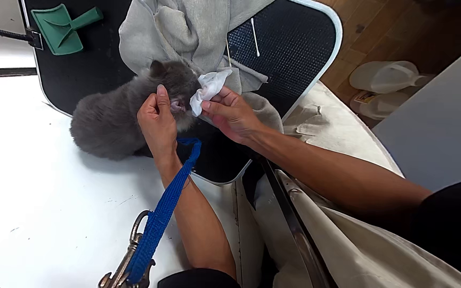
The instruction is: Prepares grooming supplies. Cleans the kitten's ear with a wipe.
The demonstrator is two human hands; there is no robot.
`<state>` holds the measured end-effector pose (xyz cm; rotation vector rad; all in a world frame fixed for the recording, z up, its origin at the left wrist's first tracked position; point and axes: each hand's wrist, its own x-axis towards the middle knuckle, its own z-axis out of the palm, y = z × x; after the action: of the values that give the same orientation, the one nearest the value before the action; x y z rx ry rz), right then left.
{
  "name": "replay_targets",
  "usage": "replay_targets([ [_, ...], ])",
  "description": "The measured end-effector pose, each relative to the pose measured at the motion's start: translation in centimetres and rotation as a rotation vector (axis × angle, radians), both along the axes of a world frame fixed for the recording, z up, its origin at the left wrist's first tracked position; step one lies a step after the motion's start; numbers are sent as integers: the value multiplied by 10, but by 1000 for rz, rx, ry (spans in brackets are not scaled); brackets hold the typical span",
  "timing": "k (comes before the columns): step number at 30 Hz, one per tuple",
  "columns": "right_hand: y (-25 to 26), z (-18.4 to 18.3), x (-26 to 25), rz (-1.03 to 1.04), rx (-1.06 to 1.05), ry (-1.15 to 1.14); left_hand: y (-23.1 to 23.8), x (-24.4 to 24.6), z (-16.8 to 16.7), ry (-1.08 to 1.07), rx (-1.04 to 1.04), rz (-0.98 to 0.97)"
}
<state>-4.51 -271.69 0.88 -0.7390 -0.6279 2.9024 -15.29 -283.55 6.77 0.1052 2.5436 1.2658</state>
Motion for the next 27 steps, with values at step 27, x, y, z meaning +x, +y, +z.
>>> replay_targets([
  [27, -40, -9, -19, 36, 1400, -83, 4, 13, -7, 44, -187, -12],
])
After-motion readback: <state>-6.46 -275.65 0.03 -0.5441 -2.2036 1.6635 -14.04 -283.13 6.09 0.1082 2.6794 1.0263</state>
